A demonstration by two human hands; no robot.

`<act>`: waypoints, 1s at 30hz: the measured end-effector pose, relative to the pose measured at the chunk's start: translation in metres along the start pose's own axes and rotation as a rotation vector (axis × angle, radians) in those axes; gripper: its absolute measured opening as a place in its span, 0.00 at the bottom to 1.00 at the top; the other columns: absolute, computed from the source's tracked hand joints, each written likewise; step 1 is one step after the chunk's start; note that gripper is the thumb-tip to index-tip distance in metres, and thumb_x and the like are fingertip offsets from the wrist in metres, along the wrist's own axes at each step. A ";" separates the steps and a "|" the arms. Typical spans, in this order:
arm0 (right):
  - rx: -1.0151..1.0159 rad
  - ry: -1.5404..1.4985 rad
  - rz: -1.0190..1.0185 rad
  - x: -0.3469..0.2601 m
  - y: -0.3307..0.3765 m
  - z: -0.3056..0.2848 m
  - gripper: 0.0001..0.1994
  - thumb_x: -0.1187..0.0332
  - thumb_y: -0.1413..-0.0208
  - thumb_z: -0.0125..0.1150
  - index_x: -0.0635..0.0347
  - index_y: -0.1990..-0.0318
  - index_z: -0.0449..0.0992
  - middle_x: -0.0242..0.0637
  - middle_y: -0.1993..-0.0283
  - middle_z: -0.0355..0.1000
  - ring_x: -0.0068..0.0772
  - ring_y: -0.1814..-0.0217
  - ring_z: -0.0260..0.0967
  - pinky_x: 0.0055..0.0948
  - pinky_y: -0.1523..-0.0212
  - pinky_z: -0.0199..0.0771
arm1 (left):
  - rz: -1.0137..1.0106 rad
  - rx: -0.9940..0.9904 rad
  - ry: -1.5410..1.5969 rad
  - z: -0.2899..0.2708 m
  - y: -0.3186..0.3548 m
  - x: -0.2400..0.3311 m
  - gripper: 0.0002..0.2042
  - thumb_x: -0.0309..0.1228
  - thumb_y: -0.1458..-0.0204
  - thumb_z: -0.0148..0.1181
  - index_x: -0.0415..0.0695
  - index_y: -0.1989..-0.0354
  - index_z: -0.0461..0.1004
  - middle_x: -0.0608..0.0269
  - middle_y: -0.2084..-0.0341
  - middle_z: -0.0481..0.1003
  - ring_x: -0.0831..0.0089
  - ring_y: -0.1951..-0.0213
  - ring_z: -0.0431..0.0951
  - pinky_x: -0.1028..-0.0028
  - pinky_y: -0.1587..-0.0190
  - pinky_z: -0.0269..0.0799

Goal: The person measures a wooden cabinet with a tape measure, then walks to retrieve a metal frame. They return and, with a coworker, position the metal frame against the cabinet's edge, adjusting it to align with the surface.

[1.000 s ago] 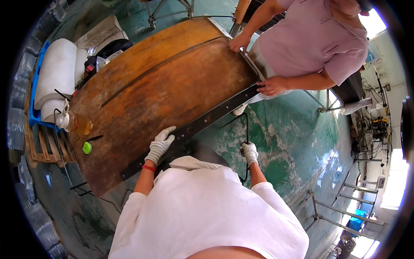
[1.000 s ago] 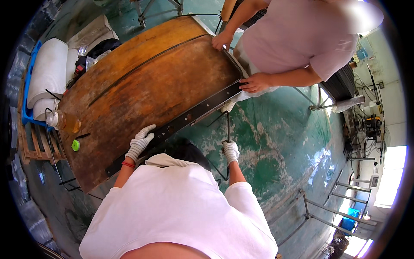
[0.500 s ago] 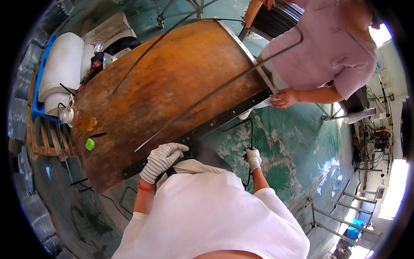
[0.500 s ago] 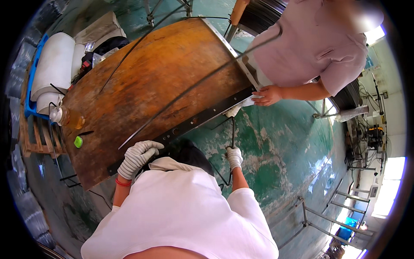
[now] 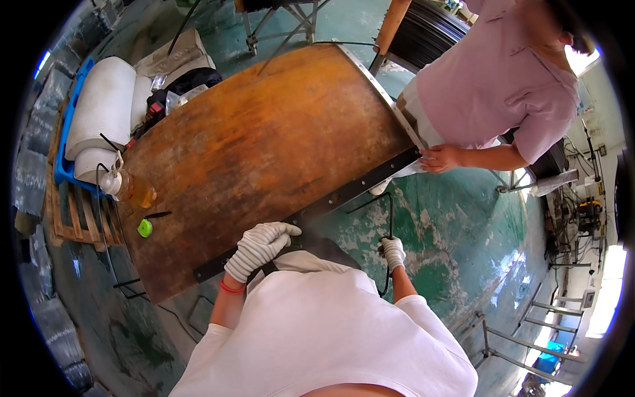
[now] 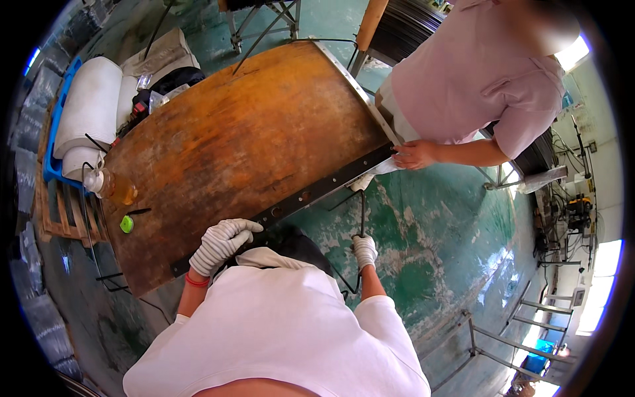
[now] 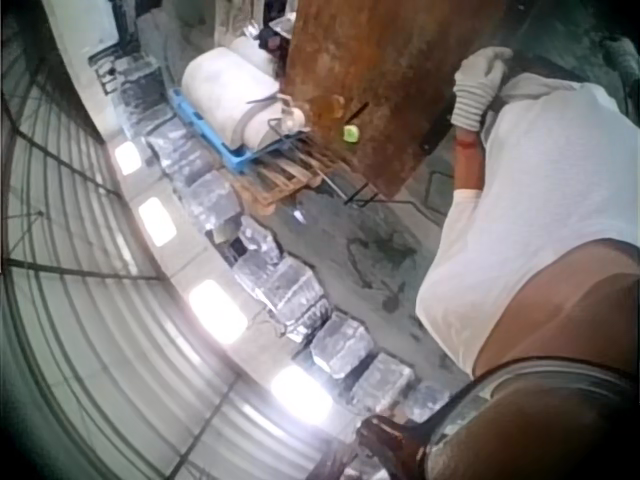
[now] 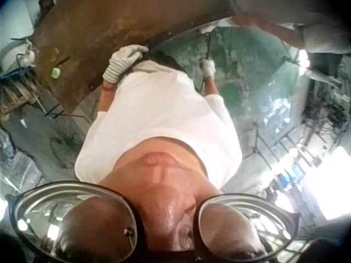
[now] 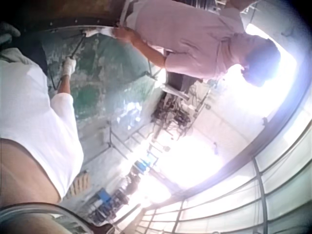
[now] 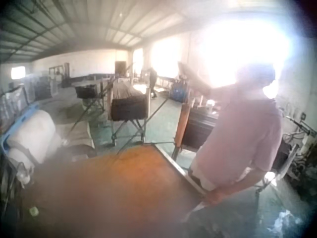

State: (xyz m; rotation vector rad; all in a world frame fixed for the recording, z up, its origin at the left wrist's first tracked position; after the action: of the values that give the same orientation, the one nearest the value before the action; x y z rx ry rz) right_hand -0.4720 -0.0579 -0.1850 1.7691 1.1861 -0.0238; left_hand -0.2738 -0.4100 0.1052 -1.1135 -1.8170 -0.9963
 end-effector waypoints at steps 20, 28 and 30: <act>0.096 -0.406 -0.184 -0.023 0.136 -0.103 0.09 0.67 0.56 0.63 0.60 0.67 0.75 0.24 0.82 0.65 0.15 0.86 0.54 0.18 0.86 0.51 | -0.015 -0.102 0.002 0.003 -0.017 -0.036 0.11 0.24 0.51 0.49 0.42 0.60 0.74 0.59 0.69 0.76 0.73 0.64 0.76 0.75 0.58 0.69; 0.260 0.177 -0.325 -0.168 0.363 -0.227 0.09 0.70 0.57 0.57 0.61 0.67 0.77 0.24 0.80 0.66 0.12 0.81 0.56 0.17 0.80 0.53 | 0.114 -0.144 0.169 0.029 -0.047 -0.061 0.20 0.29 0.50 0.52 0.42 0.46 0.64 0.56 0.55 0.71 0.70 0.51 0.70 0.73 0.48 0.64; 0.312 0.235 -0.416 -0.184 0.394 -0.256 0.08 0.72 0.58 0.56 0.61 0.69 0.77 0.22 0.82 0.64 0.11 0.82 0.56 0.14 0.82 0.52 | 0.171 -0.211 0.109 0.037 -0.060 -0.055 0.27 0.29 0.52 0.55 0.43 0.42 0.57 0.53 0.47 0.64 0.65 0.43 0.62 0.71 0.41 0.55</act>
State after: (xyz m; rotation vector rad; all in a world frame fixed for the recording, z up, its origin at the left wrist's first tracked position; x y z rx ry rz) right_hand -0.4038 -0.0257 0.3140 1.7910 1.7865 -0.2656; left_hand -0.3187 -0.4136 0.0284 -1.2915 -1.5290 -1.1419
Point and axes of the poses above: each hand's wrist, its own y-axis away from the middle knuckle, its own z-axis out of the palm, x = y × z, the point moved 7 cm from there along -y, towards the middle knuckle
